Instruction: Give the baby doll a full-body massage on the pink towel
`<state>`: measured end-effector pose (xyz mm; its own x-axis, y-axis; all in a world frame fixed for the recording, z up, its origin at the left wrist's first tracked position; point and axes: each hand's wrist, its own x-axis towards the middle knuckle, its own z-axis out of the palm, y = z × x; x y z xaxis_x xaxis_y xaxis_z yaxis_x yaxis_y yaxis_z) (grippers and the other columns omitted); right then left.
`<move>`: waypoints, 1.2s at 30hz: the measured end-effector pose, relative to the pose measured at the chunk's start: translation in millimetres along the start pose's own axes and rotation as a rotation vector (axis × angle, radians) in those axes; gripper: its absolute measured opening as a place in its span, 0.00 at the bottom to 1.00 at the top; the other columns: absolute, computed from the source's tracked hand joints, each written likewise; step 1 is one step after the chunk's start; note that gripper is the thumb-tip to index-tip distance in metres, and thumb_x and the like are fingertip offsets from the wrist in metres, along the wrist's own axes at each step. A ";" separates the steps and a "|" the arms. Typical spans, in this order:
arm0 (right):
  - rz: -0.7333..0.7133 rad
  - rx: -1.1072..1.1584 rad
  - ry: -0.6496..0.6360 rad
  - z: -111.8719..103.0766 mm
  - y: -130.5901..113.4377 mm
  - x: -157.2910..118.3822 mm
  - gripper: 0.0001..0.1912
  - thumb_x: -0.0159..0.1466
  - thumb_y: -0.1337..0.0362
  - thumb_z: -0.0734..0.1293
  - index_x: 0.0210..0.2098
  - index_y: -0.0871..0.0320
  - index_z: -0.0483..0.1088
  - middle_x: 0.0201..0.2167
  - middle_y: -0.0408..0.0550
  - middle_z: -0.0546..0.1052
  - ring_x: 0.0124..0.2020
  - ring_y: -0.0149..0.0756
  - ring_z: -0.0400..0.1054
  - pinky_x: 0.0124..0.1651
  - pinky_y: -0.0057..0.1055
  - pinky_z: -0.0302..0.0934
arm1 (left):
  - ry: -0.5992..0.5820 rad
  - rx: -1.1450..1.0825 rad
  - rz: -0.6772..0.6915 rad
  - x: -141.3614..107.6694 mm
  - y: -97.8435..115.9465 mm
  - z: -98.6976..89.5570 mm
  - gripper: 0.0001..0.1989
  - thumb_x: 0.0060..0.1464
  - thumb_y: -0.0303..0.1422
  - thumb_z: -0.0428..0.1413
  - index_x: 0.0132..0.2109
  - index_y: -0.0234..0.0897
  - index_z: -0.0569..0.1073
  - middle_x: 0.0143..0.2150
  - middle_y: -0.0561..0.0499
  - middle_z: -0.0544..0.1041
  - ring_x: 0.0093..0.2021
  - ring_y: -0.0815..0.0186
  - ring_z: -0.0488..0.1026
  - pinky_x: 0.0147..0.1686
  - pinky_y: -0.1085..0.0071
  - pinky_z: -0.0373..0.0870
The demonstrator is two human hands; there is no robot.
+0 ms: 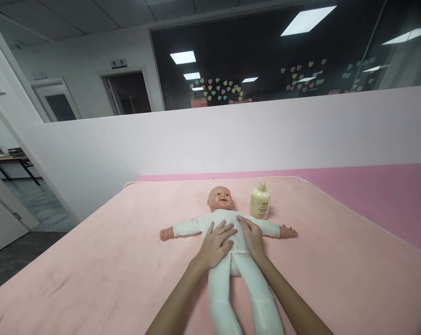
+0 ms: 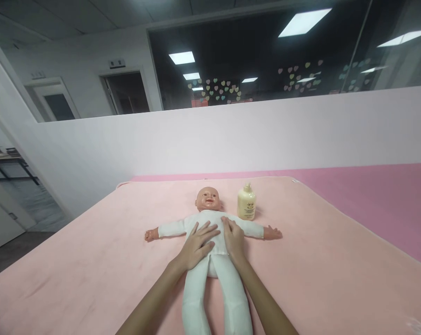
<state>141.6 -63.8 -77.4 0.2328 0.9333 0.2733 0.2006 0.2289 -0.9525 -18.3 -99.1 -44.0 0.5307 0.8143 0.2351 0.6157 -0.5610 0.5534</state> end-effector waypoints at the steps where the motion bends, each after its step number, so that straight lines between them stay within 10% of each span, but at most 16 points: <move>1: -0.006 0.061 -0.017 -0.2 -4.4 -2.1 0.28 0.58 0.42 0.58 0.26 0.59 0.74 0.33 0.55 0.78 0.44 0.46 0.71 0.53 0.41 0.59 | 0.035 0.023 -0.047 1.4 -4.9 1.8 0.22 0.61 0.41 0.44 0.61 0.51 0.61 0.66 0.56 0.54 0.68 0.61 0.45 0.65 0.51 0.32; 5: -0.096 0.160 -0.376 2.1 -20.4 -13.2 0.27 0.59 0.45 0.60 0.12 0.56 0.67 0.21 0.51 0.76 0.33 0.42 0.74 0.54 0.43 0.59 | 0.267 -0.014 -0.290 4.2 -30.1 14.2 0.27 0.62 0.43 0.39 0.66 0.41 0.54 0.68 0.48 0.51 0.68 0.61 0.44 0.65 0.53 0.35; 9: -0.329 -0.104 -0.663 3.4 -27.9 -18.8 0.20 0.61 0.51 0.61 0.21 0.56 0.71 0.40 0.50 0.78 0.54 0.42 0.66 0.66 0.46 0.41 | 0.442 -0.167 -0.381 4.9 -48.7 25.3 0.28 0.62 0.41 0.38 0.65 0.32 0.54 0.67 0.43 0.54 0.67 0.62 0.48 0.66 0.57 0.40; 14: -0.380 -0.528 -0.548 7.9 -16.9 -11.0 0.22 0.65 0.53 0.54 0.54 0.54 0.64 0.59 0.48 0.64 0.66 0.38 0.45 0.66 0.52 0.23 | 0.504 -0.261 -0.361 6.4 -49.5 28.6 0.27 0.61 0.38 0.40 0.64 0.31 0.57 0.65 0.43 0.57 0.66 0.62 0.52 0.65 0.58 0.44; 21: -0.136 -0.786 -0.236 14.6 15.6 6.2 0.36 0.65 0.48 0.52 0.63 0.69 0.52 0.64 0.62 0.53 0.66 0.49 0.43 0.66 0.50 0.32 | 0.644 -0.304 -0.323 2.0 -30.4 17.9 0.25 0.56 0.27 0.43 0.61 0.36 0.61 0.54 0.45 0.72 0.58 0.63 0.65 0.62 0.56 0.54; 26: -0.125 -0.535 -0.165 10.1 31.5 14.8 0.32 0.67 0.55 0.45 0.59 0.73 0.58 0.61 0.60 0.60 0.64 0.43 0.50 0.67 0.45 0.34 | 0.256 -0.345 0.035 -4.9 -2.5 5.9 0.20 0.46 0.20 0.44 0.36 0.37 0.78 0.36 0.53 0.80 0.40 0.68 0.76 0.61 0.61 0.57; 36: -0.150 -0.125 0.042 0.7 19.1 6.5 0.22 0.62 0.53 0.56 0.46 0.60 0.70 0.48 0.55 0.73 0.52 0.43 0.65 0.60 0.48 0.52 | -0.086 0.100 0.033 -2.5 8.6 -3.7 0.23 0.63 0.42 0.38 0.62 0.46 0.60 0.67 0.53 0.53 0.68 0.61 0.46 0.65 0.52 0.35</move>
<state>146.3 -53.2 -93.9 0.2307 0.8782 0.4190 0.3523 0.3260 -0.8773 -16.6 -105.4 -36.9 0.5967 0.7820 0.1800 0.6502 -0.6026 0.4627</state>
